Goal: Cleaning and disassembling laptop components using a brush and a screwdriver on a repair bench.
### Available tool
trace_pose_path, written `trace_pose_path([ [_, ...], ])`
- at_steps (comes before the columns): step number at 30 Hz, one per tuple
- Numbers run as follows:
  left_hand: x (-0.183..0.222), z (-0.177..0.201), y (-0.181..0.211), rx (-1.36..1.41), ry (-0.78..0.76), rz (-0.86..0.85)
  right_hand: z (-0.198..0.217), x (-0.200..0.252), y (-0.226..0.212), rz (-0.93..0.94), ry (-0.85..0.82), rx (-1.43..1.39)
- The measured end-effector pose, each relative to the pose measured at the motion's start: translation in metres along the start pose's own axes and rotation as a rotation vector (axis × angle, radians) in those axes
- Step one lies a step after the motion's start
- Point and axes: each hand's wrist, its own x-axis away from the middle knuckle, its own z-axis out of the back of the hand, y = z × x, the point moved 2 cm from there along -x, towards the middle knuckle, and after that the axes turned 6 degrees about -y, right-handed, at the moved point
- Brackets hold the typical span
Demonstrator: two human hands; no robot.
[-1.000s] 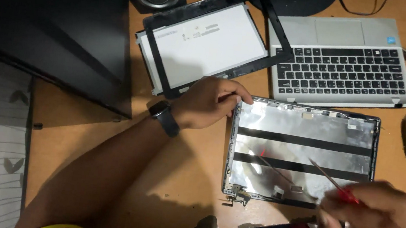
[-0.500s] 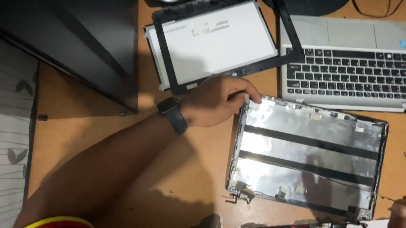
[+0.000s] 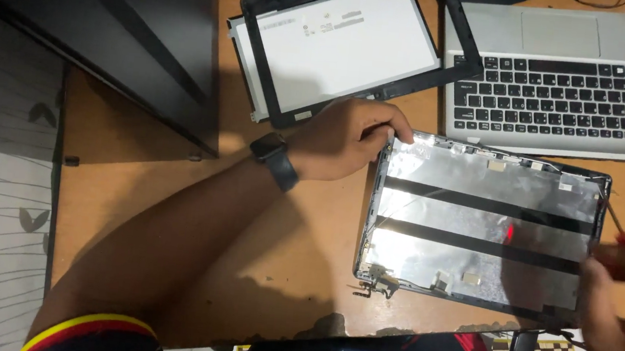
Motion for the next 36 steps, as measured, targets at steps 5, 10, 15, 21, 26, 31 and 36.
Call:
trace_pose_path([
  [5,0.001,-0.001,-0.003,0.003,0.024,-0.019,0.008,-0.018,-0.05,0.207,0.02,0.143],
  [10,-0.001,-0.001,-0.003,0.005,0.008,-0.018,-0.026,-0.015,-0.062,0.325,0.093,0.12],
  [15,-0.001,-0.001,-0.004,-0.011,0.022,0.011,-0.041,-0.058,-0.141,0.755,-0.085,0.123],
  [21,-0.002,-0.002,-0.014,0.022,0.052,-0.084,-0.061,-0.07,-0.132,0.866,-0.206,0.255],
  [26,-0.004,0.005,-0.017,0.095,-0.037,-0.083,-0.054,-0.062,-0.127,0.927,-0.166,0.203],
  [31,-0.003,0.0,-0.014,-0.022,0.007,-0.11,-0.041,-0.04,-0.12,1.0,-0.21,0.095],
  [36,-0.004,-0.002,-0.013,-0.073,0.008,-0.165,-0.052,-0.045,-0.112,1.02,-0.098,0.096],
])
